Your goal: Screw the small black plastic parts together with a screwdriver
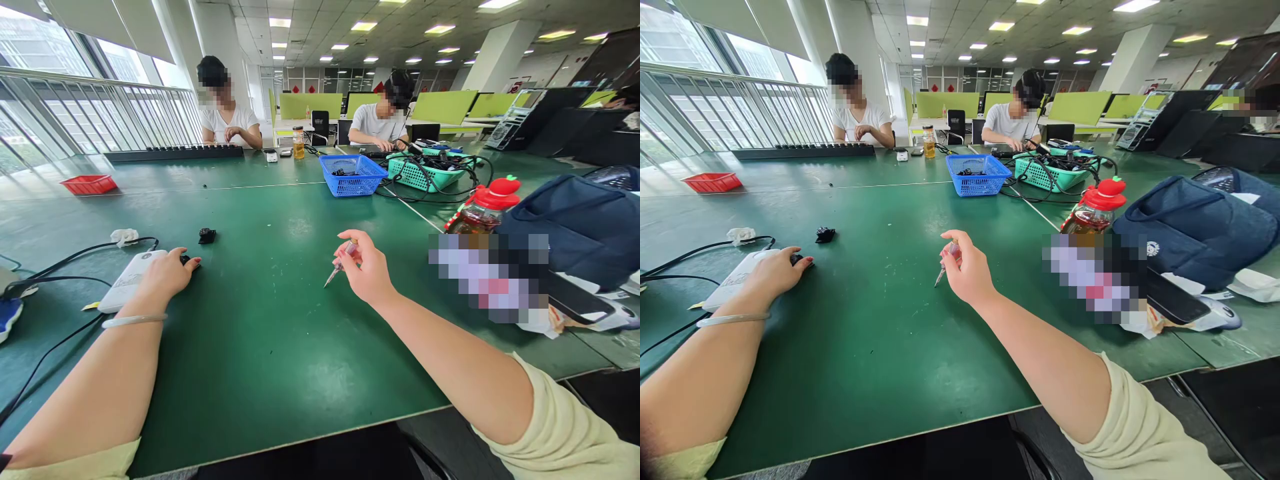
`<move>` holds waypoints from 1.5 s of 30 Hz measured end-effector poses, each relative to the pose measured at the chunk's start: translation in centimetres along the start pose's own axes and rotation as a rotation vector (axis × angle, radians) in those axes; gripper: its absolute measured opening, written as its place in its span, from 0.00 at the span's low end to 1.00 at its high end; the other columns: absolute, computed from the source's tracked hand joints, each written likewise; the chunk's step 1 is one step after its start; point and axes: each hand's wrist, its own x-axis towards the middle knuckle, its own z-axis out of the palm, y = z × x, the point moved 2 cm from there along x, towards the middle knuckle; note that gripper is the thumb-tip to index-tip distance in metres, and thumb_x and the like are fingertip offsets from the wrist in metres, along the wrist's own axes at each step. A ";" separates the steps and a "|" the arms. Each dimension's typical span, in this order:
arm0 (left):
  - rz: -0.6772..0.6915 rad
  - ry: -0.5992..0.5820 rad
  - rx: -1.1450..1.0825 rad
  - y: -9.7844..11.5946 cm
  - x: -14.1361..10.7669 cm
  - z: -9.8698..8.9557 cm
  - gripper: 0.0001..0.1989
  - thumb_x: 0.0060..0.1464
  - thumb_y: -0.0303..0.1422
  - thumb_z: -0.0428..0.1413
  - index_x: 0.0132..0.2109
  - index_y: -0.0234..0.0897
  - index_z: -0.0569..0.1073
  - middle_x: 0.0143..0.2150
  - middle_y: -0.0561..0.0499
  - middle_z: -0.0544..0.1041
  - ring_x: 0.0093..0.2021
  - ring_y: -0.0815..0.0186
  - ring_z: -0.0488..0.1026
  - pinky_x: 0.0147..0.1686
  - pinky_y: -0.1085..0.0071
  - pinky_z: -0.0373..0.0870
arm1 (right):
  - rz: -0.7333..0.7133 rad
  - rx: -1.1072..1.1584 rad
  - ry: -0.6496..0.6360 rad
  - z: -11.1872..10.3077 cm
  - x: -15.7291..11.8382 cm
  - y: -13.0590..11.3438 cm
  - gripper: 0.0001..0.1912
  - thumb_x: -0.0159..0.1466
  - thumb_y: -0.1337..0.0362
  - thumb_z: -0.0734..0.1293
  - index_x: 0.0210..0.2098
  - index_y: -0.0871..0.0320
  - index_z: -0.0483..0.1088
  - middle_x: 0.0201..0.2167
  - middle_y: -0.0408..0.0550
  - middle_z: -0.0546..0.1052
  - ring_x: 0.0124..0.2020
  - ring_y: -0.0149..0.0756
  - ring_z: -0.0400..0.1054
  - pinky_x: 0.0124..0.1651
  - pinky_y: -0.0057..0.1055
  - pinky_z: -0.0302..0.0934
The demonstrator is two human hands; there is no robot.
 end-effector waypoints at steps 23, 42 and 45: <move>0.947 0.035 -0.265 19.0 -11.7 0.8 0.22 0.61 0.41 0.56 0.59 0.37 0.67 0.44 0.44 0.79 0.48 0.55 0.75 0.48 0.59 0.71 | -0.194 -0.157 -0.012 0.5 -0.5 -2.2 0.12 0.66 0.64 0.64 0.49 0.51 0.65 0.28 0.40 0.75 0.28 0.32 0.73 0.37 0.31 0.71; 0.865 -0.187 -0.655 18.1 -10.5 1.9 0.24 0.56 0.32 0.59 0.60 0.43 0.65 0.53 0.48 0.78 0.54 0.56 0.72 0.55 0.56 0.67 | -0.436 0.020 -0.048 1.4 -2.2 -3.3 0.13 0.68 0.71 0.61 0.50 0.51 0.62 0.37 0.45 0.77 0.36 0.33 0.75 0.41 0.34 0.72; 0.883 -0.196 -0.679 18.1 -10.4 1.9 0.25 0.55 0.33 0.60 0.59 0.43 0.65 0.53 0.47 0.78 0.52 0.55 0.74 0.54 0.56 0.68 | -0.412 0.006 -0.069 1.5 -2.1 -3.4 0.12 0.68 0.70 0.61 0.49 0.51 0.62 0.36 0.45 0.77 0.36 0.33 0.75 0.42 0.33 0.72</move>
